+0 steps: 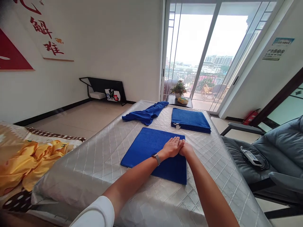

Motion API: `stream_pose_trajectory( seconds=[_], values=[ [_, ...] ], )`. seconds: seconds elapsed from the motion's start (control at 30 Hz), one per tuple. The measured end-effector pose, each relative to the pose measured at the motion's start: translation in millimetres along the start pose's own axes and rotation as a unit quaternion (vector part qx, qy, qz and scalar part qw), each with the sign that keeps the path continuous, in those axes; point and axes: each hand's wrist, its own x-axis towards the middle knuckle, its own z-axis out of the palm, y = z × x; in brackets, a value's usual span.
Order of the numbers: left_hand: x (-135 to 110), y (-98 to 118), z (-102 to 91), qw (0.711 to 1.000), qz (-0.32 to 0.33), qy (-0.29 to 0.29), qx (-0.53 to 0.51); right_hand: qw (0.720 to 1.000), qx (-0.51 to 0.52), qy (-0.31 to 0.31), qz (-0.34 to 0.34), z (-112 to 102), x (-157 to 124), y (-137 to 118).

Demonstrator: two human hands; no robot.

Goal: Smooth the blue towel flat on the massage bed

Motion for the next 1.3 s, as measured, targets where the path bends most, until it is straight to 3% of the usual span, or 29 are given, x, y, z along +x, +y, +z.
stream_pose_trajectory(
  seconds=[0.33,0.47,0.6,0.8,0.9,1.3],
  values=[
    [-17,-11,2.7,0.999,0.046,-0.006,0.023,0.998,-0.026,-0.004,0.055,2,-3,-1],
    [-28,-27,-1.7,0.998,0.058,-0.023,0.022,0.996,-0.034,-0.004,0.076,-1,-7,-6],
    [-46,-65,-16.2,0.999,0.008,-0.005,0.031,0.994,-0.038,-0.003,0.103,-3,-7,-11],
    [-86,-148,-51.6,0.989,-0.131,0.010,0.068,0.993,-0.037,-0.005,0.113,-4,-4,-13],
    [-101,-173,-59.8,0.984,-0.156,0.020,0.080,0.994,-0.037,-0.011,0.103,-5,-4,-11],
    [-104,-178,-54.2,0.982,-0.166,0.042,0.080,0.997,-0.048,0.003,0.065,-9,-22,7]
  ],
)
